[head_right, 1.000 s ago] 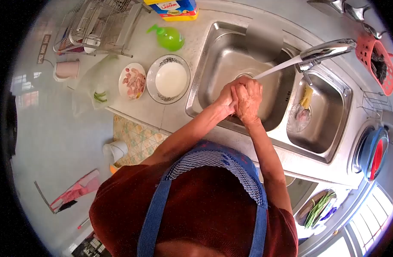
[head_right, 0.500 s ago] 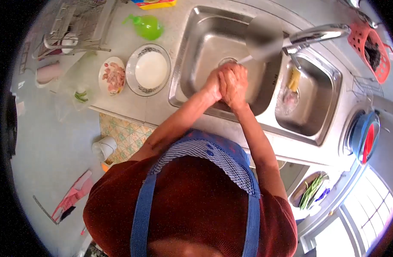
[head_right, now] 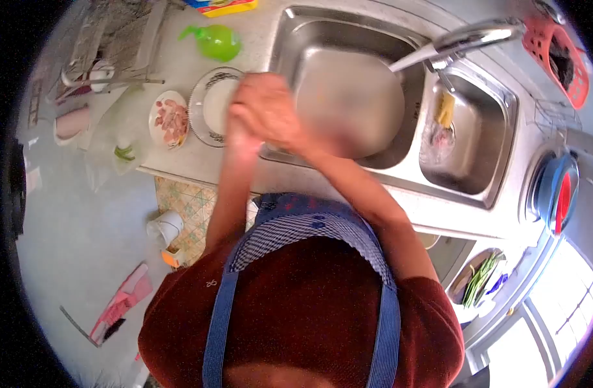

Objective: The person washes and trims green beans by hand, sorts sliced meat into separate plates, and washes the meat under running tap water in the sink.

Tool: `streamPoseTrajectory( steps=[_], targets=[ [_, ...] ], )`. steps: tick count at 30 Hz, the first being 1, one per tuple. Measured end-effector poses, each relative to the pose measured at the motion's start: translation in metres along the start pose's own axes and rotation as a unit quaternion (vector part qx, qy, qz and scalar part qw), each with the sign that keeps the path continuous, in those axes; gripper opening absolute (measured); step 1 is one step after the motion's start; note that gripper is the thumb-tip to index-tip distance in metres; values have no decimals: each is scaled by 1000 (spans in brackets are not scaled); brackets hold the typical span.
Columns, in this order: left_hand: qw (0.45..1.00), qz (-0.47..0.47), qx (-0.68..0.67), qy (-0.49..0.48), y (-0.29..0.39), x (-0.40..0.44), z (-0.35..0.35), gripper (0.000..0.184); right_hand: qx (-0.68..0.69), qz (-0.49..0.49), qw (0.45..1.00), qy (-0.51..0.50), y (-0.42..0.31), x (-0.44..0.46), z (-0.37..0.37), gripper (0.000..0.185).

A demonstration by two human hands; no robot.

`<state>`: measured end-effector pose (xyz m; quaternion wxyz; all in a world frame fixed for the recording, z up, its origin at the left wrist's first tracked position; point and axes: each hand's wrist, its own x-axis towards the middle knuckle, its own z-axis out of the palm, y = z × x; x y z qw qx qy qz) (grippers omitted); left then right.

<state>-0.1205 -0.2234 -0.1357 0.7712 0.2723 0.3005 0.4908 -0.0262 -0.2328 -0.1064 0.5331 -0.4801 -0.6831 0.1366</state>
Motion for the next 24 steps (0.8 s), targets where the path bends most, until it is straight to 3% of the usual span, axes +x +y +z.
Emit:
streamPoseTrajectory(
  steps=[1, 2, 3, 4, 5, 7, 9, 11, 13, 14, 16, 18, 20, 21, 22, 24],
  targets=[
    [998, 42, -34, -39, 25, -2, -8, 28, 49, -19, 999, -1, -6, 11, 15, 20],
    [994, 75, 24, -69, 39, 2, -39, 39, 137, -8, 990, -13, -12, 21, 27, 23],
    [999, 45, 10, 12, 61, 1, -34, 45, 166, 54, 984, 22, -18, 20, 51, 26],
    [995, 17, -1, 97, 80, -3, -26, 51, 195, 116, 972, -66, -22, 25, 55, 32],
    [995, 11, -2, 95, 86, -2, -33, 51, 191, 120, 972, -64, -23, 22, 68, 32],
    [971, 19, 94, 219, 94, -2, -44, 58, 45, 118, 992, -23, -29, 18, 85, 41],
    [961, 23, 157, 225, 90, 0, -50, 54, -20, 96, 992, -83, -22, 9, 76, 40],
    [948, 28, 219, 230, 88, -1, -50, 51, 287, 142, 945, -66, -16, 10, 59, 30],
    [843, 80, 464, 260, 88, -5, -33, 38, 252, 131, 955, -89, 0, 5, 14, 22],
    [860, 130, 433, 237, 86, -10, -15, 29, 270, 205, 933, -122, 11, -5, -8, 19],
    [893, 63, 429, 123, 79, -13, 15, 26, 286, 313, 886, -188, 57, -42, -45, 13],
    [902, 6, 430, -43, 33, -3, 6, 24, 114, 349, 877, -311, 122, -91, -74, 24],
    [881, -104, 444, -125, -22, 9, 1, 23, -80, 385, 844, -365, 175, -155, -78, 43],
    [836, -112, 519, -139, -56, 17, -16, 23, -195, 401, 811, -378, 187, -172, -78, 53],
    [784, -118, 590, -153, -87, 26, -33, 23, -195, 402, 812, -376, 187, -180, -73, 53],
    [652, -220, 693, -215, -126, 40, -38, 25, -269, 488, 729, -398, 172, -193, -56, 63]
  ],
)
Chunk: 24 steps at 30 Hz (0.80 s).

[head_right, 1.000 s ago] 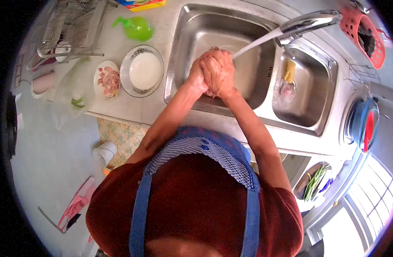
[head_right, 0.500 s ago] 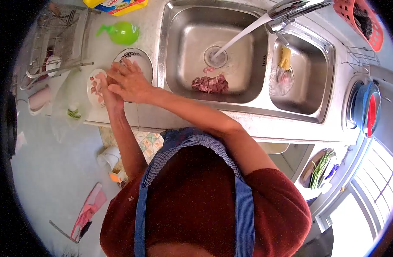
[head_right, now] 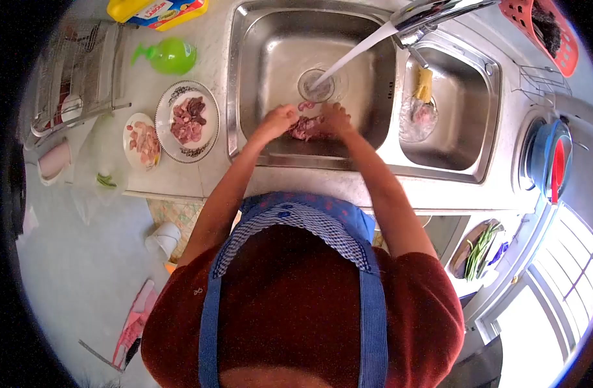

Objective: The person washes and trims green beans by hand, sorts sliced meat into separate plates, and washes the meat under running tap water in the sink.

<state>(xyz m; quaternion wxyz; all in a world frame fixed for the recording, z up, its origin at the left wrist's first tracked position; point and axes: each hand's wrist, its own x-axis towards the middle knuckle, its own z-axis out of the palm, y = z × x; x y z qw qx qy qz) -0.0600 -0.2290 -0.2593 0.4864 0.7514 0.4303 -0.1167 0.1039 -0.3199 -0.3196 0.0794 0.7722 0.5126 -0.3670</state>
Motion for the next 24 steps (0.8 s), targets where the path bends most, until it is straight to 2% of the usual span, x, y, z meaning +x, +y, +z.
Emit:
streamPoseTrajectory(
  steps=[1, 3, 4, 6, 7, 9, 10, 11, 13, 14, 15, 16, 17, 18, 19, 20, 21, 22, 23, 24],
  targets=[
    [1000, -23, 5, 3, 1, 8, 11, 25, 0, 0, 1000, 4, -5, -7, 5, 63],
    [994, -46, -4, -96, 11, 15, 22, 29, 40, 21, 999, 17, -12, -19, 14, 58],
    [994, -43, -2, -99, 7, 21, 33, 29, 42, 25, 999, 17, -8, -14, 25, 58],
    [993, 98, 51, -32, -24, 43, 80, 32, 82, -8, 996, -21, 7, 4, 61, 62],
    [994, 102, 33, 9, -43, 53, 104, 38, 81, -7, 996, -19, 11, 8, 67, 62],
    [1000, -9, 20, 3, -50, 60, 121, 29, 159, -38, 986, -5, 13, 9, 69, 60],
    [1000, -6, 20, 5, -54, 68, 119, 29, 194, -67, 979, -13, 14, 8, 65, 59],
    [993, -65, -68, -73, -62, 77, 114, 28, 193, -67, 979, -12, 12, 10, 62, 59],
    [969, -123, -154, -152, -60, 73, 100, 31, 351, -13, 924, -153, 11, 17, 63, 56],
    [914, -235, -295, -147, -41, 59, 81, 37, 351, -12, 924, -153, 7, 13, 60, 56],
    [828, -337, -426, -136, -26, 49, 63, 44, 327, -63, 938, -92, 0, 3, 52, 48],
    [810, -336, -444, -184, -23, 44, 51, 53, 301, -114, 946, -30, -11, -10, 39, 41],
    [810, -335, -445, -184, -20, 42, 46, 53, 273, -165, 947, 32, -20, -22, 28, 34],
    [788, -334, -483, -186, -17, 40, 41, 55, 196, -191, 954, 120, -30, -33, 21, 36],
    [764, -332, -520, -187, -14, 37, 34, 58, 195, -195, 954, 121, -35, -39, 13, 36],
    [765, -331, -521, -184, -11, 34, 29, 58, 251, -192, 939, 135, -40, -44, 4, 40],
    [726, -274, -608, -169, -6, 29, 24, 49, 306, -188, 921, 149, -45, -47, -7, 44],
    [678, -214, -687, -152, -2, 26, 22, 40, 331, -229, 896, 187, -49, -49, -19, 42],
    [622, -150, -757, -136, 4, 25, 21, 31, 330, -231, 895, 190, -53, -48, -31, 42],
    [552, -66, -824, -110, 4, 37, 28, 21, 319, -247, 873, 274, -56, -45, -42, 39]
  ],
)
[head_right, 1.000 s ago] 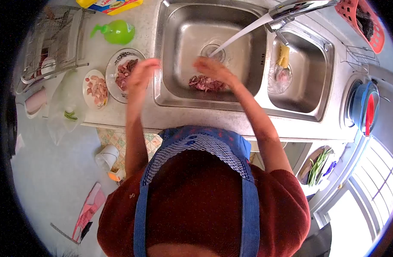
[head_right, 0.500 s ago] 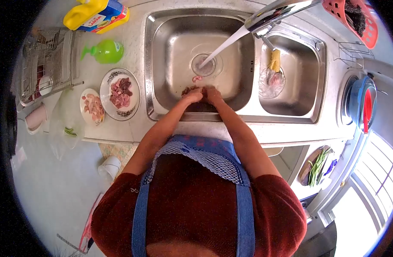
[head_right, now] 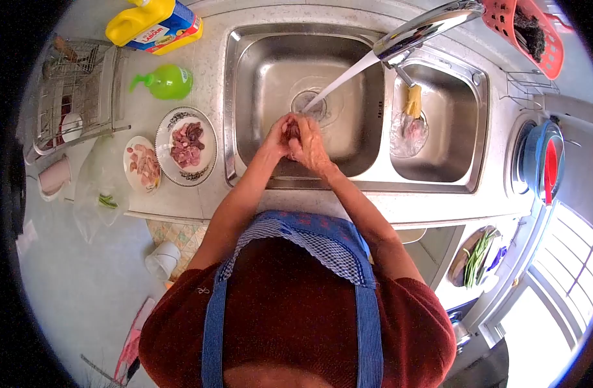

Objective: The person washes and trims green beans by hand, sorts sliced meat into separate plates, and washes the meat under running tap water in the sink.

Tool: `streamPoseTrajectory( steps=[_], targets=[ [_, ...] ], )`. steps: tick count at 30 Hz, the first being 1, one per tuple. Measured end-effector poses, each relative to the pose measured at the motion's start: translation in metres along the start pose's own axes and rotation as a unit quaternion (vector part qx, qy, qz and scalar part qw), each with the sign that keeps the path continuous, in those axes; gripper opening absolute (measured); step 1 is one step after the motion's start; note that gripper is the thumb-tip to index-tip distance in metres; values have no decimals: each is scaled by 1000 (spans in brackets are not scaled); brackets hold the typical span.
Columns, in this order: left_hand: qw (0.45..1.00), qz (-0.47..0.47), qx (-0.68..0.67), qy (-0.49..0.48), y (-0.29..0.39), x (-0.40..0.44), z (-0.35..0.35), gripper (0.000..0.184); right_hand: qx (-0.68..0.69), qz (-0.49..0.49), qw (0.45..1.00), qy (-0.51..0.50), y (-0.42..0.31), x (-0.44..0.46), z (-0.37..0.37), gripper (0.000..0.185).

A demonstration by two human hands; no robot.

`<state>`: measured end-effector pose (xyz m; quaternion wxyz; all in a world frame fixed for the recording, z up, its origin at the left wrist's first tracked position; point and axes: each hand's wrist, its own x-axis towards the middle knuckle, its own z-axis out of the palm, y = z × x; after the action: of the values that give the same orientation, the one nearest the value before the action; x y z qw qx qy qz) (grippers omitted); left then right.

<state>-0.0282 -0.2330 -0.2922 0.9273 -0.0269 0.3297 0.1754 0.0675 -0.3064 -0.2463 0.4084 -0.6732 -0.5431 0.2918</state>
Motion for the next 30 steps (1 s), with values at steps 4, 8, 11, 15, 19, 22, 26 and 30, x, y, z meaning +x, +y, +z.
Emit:
streamPoseTrajectory(
  steps=[4, 8, 11, 15, 19, 22, 26, 30],
  targets=[
    [982, 105, -46, -150, -2, 13, 65, 19, -14, 22, 987, 157, -18, 30, -14, 30],
    [950, 297, 77, 50, -12, 12, 113, 21, 390, 187, 870, 238, -17, 66, -28, 24],
    [867, 437, 235, 41, -10, 27, 122, 20, 623, 177, 726, 229, 4, 82, -31, 25],
    [885, 417, 204, -25, -3, 23, 140, 25, 691, 111, 663, 264, -14, 81, -31, 31],
    [908, 374, 187, -12, 2, 29, 139, 27, 572, 98, 781, 230, -66, 75, -50, 38],
    [848, 428, 311, -12, -9, 28, 138, 37, 441, 89, 863, 229, -39, 83, -57, 36],
    [743, 533, 403, -30, -27, 24, 148, 41, 516, 55, 828, 210, 2, 96, -62, 31],
    [912, 365, 161, -99, -7, -1, 165, 38, 989, 76, 121, -46, -41, 82, -56, 36]
  ],
)
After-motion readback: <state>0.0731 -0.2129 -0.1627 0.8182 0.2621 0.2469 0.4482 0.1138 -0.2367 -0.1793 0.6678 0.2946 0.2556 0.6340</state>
